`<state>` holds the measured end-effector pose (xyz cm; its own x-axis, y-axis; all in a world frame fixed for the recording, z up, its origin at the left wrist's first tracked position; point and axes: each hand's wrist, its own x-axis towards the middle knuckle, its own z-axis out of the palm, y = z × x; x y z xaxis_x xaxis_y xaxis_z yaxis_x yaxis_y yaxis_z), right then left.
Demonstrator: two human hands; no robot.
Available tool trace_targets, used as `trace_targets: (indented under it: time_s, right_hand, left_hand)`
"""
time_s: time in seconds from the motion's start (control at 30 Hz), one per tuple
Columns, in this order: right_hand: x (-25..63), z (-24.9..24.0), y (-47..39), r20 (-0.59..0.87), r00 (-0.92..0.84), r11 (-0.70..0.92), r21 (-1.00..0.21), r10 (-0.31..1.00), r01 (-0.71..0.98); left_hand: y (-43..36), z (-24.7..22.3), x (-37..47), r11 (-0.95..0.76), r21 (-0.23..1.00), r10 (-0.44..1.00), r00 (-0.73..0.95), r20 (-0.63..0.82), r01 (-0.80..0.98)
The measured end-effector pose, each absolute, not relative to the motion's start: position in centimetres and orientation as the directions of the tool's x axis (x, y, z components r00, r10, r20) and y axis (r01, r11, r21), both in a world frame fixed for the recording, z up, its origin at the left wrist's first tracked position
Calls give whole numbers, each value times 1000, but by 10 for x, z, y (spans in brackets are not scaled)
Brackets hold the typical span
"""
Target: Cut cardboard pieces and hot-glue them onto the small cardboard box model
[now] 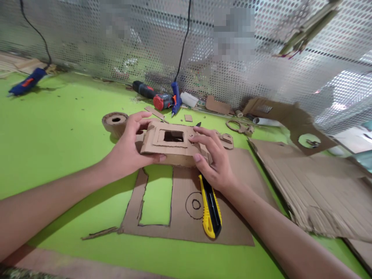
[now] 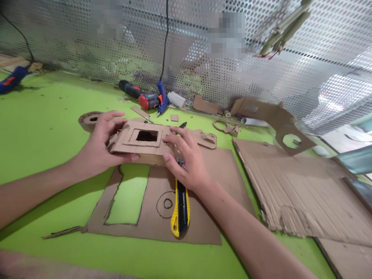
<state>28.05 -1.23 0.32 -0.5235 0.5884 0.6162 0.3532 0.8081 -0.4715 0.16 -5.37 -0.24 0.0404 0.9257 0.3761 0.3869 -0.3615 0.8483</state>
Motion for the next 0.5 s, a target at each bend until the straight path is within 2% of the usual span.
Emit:
trace_targets:
  time_s: [0.5]
  right_hand:
    - [281,4,-14,606,-534,806,-475,590,353]
  left_hand:
    - [-54,-1,3,-378,832,916,34,400,406]
